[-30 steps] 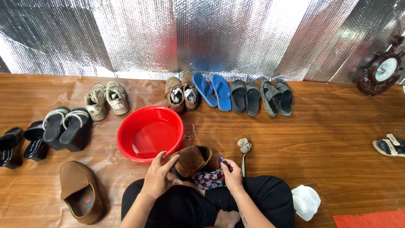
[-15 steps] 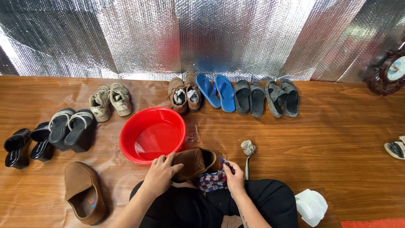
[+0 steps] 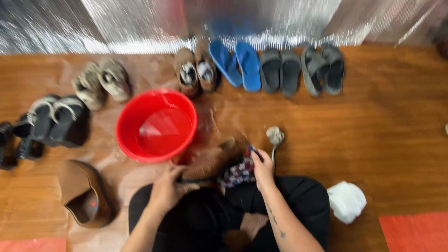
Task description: The person scrubs a brown loafer with a toothbrush and water, then wipes it with a cloth. They repeat the scrubbing and wiping process on different parts of the shoe, including the sole and upper.
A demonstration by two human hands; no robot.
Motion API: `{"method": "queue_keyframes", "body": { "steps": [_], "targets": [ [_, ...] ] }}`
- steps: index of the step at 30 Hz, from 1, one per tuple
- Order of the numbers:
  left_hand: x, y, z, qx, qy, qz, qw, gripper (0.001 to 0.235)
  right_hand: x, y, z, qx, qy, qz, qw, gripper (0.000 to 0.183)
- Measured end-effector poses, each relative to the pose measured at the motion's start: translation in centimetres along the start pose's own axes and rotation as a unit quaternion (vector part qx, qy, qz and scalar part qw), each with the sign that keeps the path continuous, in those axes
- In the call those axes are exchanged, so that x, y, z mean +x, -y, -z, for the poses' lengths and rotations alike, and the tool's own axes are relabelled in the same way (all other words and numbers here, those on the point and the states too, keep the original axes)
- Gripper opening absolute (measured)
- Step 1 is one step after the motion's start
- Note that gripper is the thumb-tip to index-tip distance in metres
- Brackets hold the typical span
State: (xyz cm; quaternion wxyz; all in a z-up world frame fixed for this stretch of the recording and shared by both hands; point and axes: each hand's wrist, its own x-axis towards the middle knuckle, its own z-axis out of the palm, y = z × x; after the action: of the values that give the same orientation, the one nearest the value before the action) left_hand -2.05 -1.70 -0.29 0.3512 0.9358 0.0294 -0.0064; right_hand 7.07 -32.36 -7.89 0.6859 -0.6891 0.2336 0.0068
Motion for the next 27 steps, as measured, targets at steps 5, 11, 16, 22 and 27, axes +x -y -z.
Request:
{"method": "queue_keyframes", "body": {
  "steps": [5, 11, 16, 22, 27],
  "targets": [
    [0.3, -1.0, 0.9, 0.032, 0.066, 0.137, 0.988, 0.071, -6.2, 1.1, -4.9, -0.142, 0.088, 0.269, 0.949, 0.022],
    [0.2, 1.7, -0.3, 0.062, 0.032, 0.094, 0.993, 0.066, -8.1, 0.1, -7.7, -0.171, 0.19, 0.435, 0.863, 0.017],
    [0.5, 1.9, -0.3, 0.053, 0.021, 0.065, 0.996, 0.068, -6.2, -0.7, -7.5, -0.165, 0.205, 0.44, 0.859, 0.015],
    [0.5, 0.8, 0.3, 0.061, 0.059, 0.06, 0.995, 0.063, 3.7, -6.6, -5.2, -0.122, 0.158, 0.388, 0.9, 0.011],
    [0.5, 1.2, 0.2, 0.065, 0.067, 0.046, 0.995, 0.06, 0.3, -0.6, -5.4, -0.14, 0.1, 0.398, 0.901, 0.009]
  ]
}}
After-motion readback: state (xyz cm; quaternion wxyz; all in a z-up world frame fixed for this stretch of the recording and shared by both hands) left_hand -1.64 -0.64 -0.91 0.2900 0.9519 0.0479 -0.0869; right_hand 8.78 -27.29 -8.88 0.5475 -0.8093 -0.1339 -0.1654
